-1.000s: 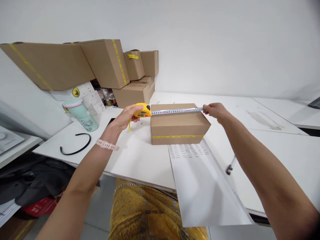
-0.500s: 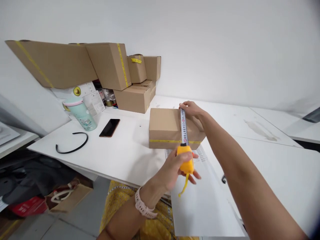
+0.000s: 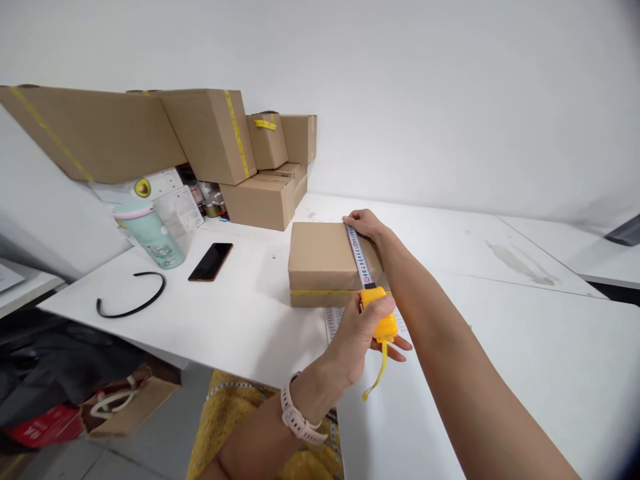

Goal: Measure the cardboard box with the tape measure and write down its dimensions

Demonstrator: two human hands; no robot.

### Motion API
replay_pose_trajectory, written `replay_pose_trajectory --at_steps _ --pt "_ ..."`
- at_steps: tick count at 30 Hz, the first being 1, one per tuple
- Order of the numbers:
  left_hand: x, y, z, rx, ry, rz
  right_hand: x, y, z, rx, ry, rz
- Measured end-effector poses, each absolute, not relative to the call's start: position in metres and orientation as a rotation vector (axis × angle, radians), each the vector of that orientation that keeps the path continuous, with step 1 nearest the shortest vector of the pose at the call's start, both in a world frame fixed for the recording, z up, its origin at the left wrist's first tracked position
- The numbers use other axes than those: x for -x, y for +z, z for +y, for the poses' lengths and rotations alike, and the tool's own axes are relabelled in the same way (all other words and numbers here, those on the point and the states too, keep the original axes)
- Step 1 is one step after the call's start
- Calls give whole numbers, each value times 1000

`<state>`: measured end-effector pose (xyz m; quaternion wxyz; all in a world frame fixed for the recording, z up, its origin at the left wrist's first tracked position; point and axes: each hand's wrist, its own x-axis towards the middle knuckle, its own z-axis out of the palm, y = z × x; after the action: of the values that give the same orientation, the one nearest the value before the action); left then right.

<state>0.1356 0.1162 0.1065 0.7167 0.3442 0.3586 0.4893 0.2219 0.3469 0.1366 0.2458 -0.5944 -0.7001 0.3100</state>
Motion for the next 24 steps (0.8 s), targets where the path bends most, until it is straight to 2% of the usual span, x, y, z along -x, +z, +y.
replay_pose_trajectory --at_steps 4,7,10,13,19,24 --pt "-136 104 120 -772 1073 805 -217 142 339 1565 758 -1957" --pt "-134 104 122 -772 1067 814 -218 147 335 1515 827 -1961" --pt "-118 102 112 -844 1115 801 -232 154 338 1432 969 -1845" --pt "-86 95 90 -978 1252 863 -263 153 340 1279 925 -1633" --pt "-18 58 83 -1020 1515 1266 -328 105 287 1458 694 -1682" --pt "7 57 114 -1015 1394 1080 -326 91 249 1409 700 -1804"
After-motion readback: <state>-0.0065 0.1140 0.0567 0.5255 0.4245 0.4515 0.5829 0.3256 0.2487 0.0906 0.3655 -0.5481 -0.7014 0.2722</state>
